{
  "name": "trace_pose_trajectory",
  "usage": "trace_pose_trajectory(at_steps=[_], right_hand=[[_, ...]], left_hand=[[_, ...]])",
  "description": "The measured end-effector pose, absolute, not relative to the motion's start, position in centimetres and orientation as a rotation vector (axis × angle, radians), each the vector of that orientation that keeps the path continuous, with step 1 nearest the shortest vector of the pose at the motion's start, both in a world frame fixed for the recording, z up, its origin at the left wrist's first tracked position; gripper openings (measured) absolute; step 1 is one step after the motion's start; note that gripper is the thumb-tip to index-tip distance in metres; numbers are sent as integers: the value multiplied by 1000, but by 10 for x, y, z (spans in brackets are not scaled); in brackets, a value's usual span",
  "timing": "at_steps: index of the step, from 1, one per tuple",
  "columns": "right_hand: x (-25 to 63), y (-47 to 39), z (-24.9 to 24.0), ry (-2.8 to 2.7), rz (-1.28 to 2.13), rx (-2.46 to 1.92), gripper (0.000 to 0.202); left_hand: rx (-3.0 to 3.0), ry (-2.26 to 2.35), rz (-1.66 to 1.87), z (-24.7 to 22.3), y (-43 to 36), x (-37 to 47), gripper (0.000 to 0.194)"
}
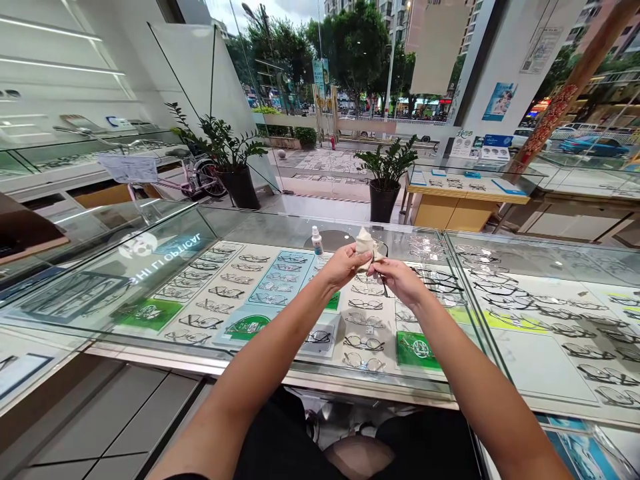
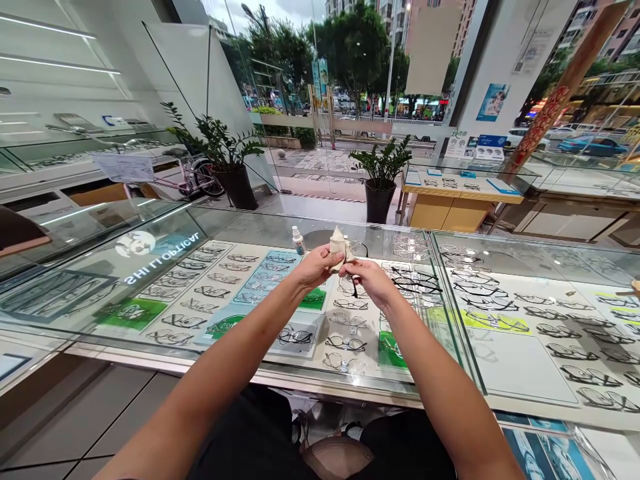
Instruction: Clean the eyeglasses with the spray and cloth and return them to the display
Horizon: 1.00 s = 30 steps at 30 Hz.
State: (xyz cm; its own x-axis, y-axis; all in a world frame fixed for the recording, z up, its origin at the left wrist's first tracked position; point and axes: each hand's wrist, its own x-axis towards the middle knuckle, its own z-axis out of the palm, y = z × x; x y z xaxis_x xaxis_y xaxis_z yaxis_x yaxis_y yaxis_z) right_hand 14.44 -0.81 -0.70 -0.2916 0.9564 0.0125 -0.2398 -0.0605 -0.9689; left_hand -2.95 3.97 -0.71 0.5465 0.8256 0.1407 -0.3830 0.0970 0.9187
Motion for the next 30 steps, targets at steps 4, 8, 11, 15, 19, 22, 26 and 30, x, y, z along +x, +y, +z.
trace_pose_trajectory(at_steps=[4,8,11,15,19,22,26,30], right_hand=[[145,-8,-9,-1235,1528,-891,29],[150,-5,-10,-1193,1520,-858,29],[151,-3,-11,-1169,1528,-849,31],[144,-4,-14,-1176,1529,-870,32],[140,-7,-14,-1227,1484,-899,33],[145,-9,-7,-1315,1417,-929,32],[160,-14,18,-1594,1184,-975,29],[168,-24,40,-2143,570,-1047,29]], left_hand=[[1141,501,998,-10,42,-27,49],[1088,511,999,-8,45,-30,48],[1082,498,991,-6,43,-32,47],[1108,491,1017,-10,41,-27,46],[1039,519,1030,-13,45,-25,48],[939,521,1023,-10,53,-33,43],[904,573,1004,-3,64,-55,39],[1031,662,746,-4,70,-76,52]])
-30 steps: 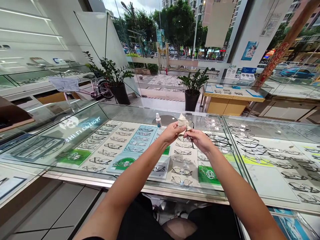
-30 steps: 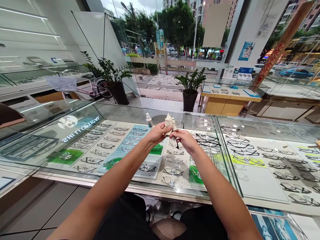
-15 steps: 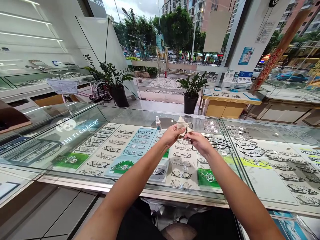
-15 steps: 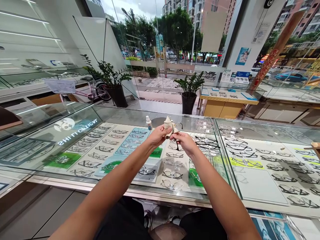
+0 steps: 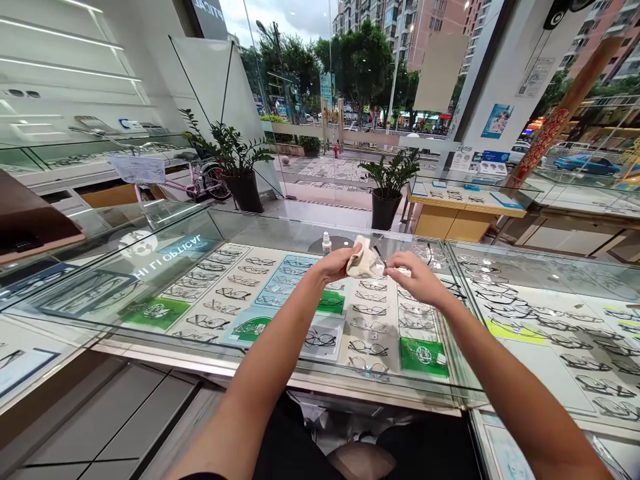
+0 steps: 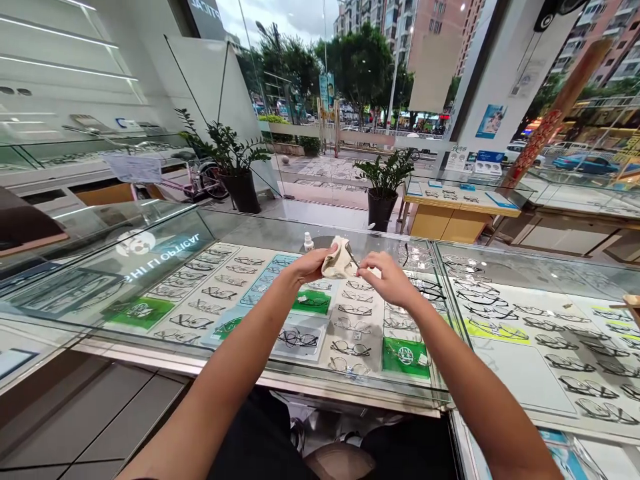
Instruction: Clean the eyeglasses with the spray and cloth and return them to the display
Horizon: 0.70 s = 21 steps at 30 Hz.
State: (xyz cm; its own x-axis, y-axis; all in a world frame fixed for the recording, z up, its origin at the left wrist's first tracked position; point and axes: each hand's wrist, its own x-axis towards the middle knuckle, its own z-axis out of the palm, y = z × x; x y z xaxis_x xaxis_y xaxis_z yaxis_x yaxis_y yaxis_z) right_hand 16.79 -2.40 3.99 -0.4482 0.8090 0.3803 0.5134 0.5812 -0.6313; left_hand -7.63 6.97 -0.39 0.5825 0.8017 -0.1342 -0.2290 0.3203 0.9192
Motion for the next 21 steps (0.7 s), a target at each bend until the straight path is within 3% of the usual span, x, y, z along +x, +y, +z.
trace_pose_trajectory(at_steps=[5,9,14,21], right_hand=[[166,-35,45,-2603,-242,-1152,25],[163,-41,49,-2819,-653,-1025,25],[159,-43,57,-2934,-771,-908,30],[157,-41,56,-2950,-777,-911,23]], left_hand=[[1141,677,450,-6,68,-86,64],[1170,633,325,-5,62,-84,55],[1267,567,187,-7,52,-72,37],[1357,465,237,-9,44,-50,39]])
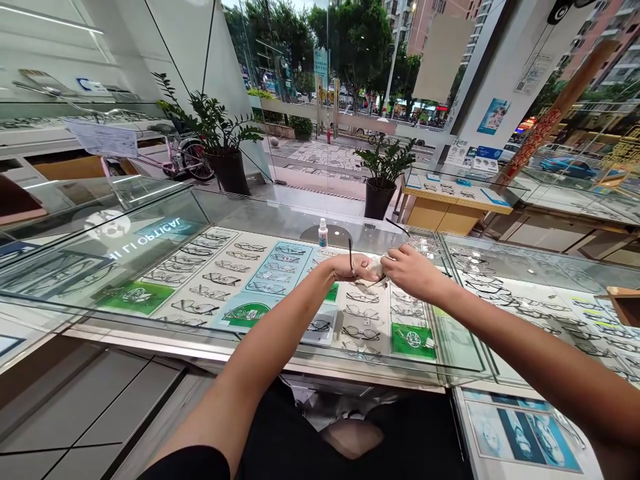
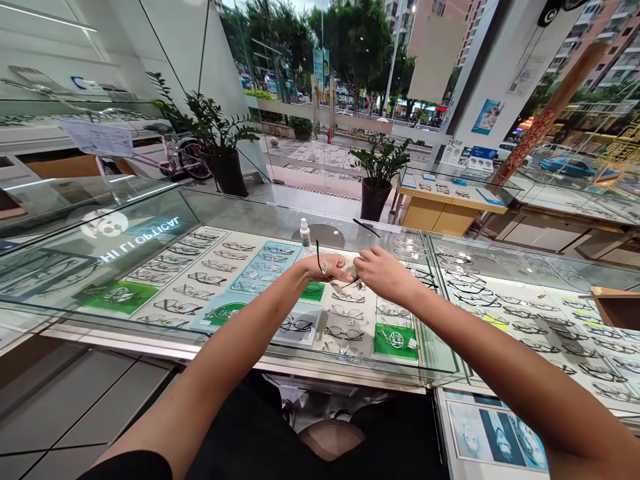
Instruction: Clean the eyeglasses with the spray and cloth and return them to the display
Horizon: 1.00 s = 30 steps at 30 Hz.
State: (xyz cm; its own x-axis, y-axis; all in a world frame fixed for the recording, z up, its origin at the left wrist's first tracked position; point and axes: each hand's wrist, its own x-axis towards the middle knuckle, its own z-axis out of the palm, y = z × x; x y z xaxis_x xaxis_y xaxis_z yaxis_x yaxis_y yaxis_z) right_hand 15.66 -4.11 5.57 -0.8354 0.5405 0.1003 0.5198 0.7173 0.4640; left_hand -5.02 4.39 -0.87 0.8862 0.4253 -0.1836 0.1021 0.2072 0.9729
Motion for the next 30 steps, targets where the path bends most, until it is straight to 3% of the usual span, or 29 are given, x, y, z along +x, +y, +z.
trace_pose_trajectory(at_steps=[7,14,20,30], right_hand=[[163,-43,55,2787,818,948,20],[167,-52,45,2805,818,1008,18],[166,-51,44,2811,791,1048,20],[184,-46,47,2803,819,1238,25]], left_hand=[[1539,600,336,-6,39,-47,58],[1451,467,250,-7,39,-51,46],[1486,533,373,-14,37,-40,42],[1155,653,512,-14,55,-53,51]])
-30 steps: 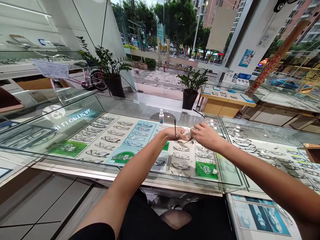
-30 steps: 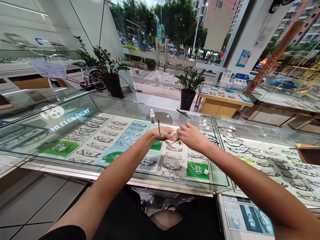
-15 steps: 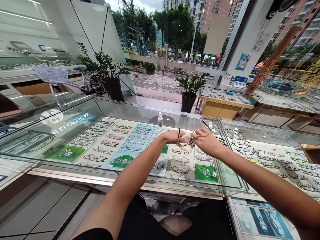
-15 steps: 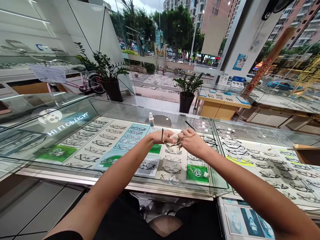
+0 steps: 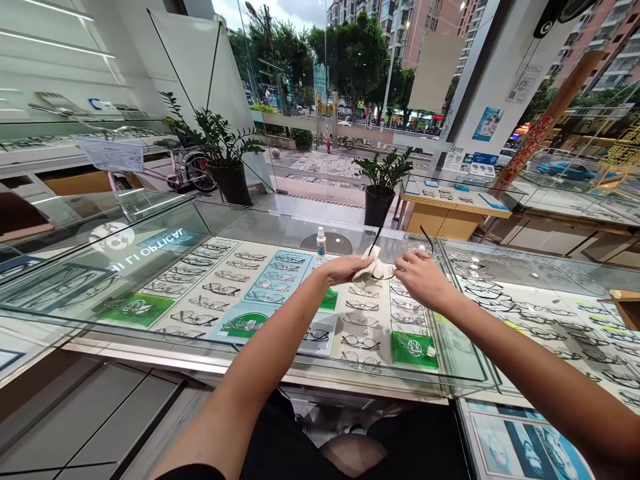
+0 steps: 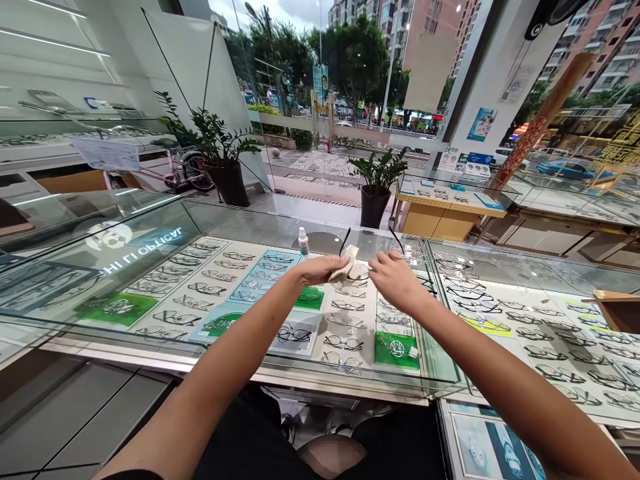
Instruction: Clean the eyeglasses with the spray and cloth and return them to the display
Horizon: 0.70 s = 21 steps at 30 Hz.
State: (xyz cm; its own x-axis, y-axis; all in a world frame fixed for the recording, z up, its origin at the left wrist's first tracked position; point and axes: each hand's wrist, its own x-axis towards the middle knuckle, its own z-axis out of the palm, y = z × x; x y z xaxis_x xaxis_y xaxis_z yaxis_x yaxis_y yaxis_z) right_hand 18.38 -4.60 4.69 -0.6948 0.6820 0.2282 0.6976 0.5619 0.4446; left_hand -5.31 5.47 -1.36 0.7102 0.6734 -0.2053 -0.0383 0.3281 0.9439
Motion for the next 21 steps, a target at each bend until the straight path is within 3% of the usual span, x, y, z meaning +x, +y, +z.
trace_pose_trajectory(at_steps=[4,11,16,21], right_hand=[[190,-43,61,-2443,-447,-1363,25],[173,-22,54,-1572,623,-1135,27],[153,2,24,-1238,864,-1028,24],[147,16,1,-1108,956,-967,27]], left_hand=[[1003,659,773,-18,67,-53,38],[853,644,992,-16,68,-48,29],[810,590,912,-13,62,-49,29],[816,616,882,-17,59,-45,42]])
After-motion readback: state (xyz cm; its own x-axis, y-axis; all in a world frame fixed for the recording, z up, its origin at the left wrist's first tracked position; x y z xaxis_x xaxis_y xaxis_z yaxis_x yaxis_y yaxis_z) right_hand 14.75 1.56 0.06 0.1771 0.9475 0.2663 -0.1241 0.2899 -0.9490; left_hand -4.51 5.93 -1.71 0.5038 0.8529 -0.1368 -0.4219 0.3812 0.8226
